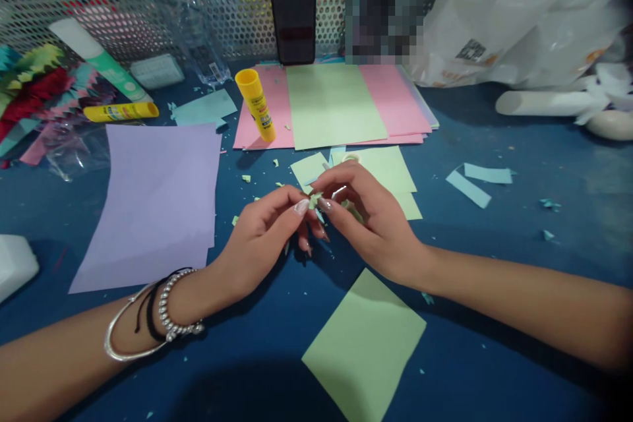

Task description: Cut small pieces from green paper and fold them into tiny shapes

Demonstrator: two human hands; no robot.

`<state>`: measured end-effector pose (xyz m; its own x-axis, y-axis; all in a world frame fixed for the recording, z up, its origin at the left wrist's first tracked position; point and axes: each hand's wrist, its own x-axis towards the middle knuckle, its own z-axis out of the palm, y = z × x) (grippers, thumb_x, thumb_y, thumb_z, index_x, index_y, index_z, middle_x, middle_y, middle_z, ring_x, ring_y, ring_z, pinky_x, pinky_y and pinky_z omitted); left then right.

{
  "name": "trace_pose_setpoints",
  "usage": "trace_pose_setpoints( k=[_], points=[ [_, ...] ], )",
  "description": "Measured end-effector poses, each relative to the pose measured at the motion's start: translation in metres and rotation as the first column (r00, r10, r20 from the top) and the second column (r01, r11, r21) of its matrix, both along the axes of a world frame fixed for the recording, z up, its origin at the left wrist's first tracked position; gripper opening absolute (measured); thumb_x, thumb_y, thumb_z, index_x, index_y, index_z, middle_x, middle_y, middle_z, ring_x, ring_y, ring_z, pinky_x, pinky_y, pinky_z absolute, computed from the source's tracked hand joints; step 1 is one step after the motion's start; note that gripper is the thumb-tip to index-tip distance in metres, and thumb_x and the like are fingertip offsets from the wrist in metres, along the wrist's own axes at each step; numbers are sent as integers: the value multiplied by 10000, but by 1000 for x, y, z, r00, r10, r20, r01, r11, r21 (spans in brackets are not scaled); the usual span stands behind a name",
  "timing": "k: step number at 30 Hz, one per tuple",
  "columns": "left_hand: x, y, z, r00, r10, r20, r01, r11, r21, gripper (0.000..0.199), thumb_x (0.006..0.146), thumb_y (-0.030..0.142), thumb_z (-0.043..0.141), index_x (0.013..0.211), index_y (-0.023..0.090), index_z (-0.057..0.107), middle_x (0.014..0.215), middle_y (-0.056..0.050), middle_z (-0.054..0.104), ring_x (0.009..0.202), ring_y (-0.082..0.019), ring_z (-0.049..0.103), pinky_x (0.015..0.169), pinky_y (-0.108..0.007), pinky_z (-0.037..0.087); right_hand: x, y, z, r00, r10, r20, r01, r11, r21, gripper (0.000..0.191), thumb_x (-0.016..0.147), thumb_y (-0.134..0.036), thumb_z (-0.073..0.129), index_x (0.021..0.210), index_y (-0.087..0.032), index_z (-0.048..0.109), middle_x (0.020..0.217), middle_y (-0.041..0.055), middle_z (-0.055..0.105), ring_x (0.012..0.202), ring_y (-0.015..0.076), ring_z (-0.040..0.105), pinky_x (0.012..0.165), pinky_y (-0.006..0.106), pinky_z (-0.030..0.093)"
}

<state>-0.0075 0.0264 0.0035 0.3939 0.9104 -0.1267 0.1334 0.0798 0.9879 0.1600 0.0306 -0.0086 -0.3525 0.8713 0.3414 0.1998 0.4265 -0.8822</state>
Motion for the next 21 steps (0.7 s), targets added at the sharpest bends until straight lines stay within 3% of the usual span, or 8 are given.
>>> trace_pose_setpoints(
  k=[11,16,21],
  points=[
    [-1,0,-3,1000,7,-4,-7,1000,-14,188,908,244,391,779,201,521,678,31,618,547,-84,561,501,-195,427,-1,-2,-1,989,-62,-134,77,991,106,196,812,-62,470,941,-209,464,920,18,471,851,128,475,698,278,437],
    [-2,-1,-2,1000,6,-11,-6,999,39,204,920,231,374,783,207,522,678,44,601,561,-71,561,530,-194,418,1,-2,2,997,-53,58,54,998,-23,201,861,-221,471,1058,-200,442,1029,46,471,936,165,463,787,333,421],
    [-2,-2,-1,999,-12,-46,14,998,63,207,922,258,380,775,200,514,662,48,585,573,-64,550,529,-181,406,3,1,4,989,-2,148,12,998,-61,111,882,-268,431,961,-200,468,924,20,494,896,161,464,851,362,378]
  ],
)
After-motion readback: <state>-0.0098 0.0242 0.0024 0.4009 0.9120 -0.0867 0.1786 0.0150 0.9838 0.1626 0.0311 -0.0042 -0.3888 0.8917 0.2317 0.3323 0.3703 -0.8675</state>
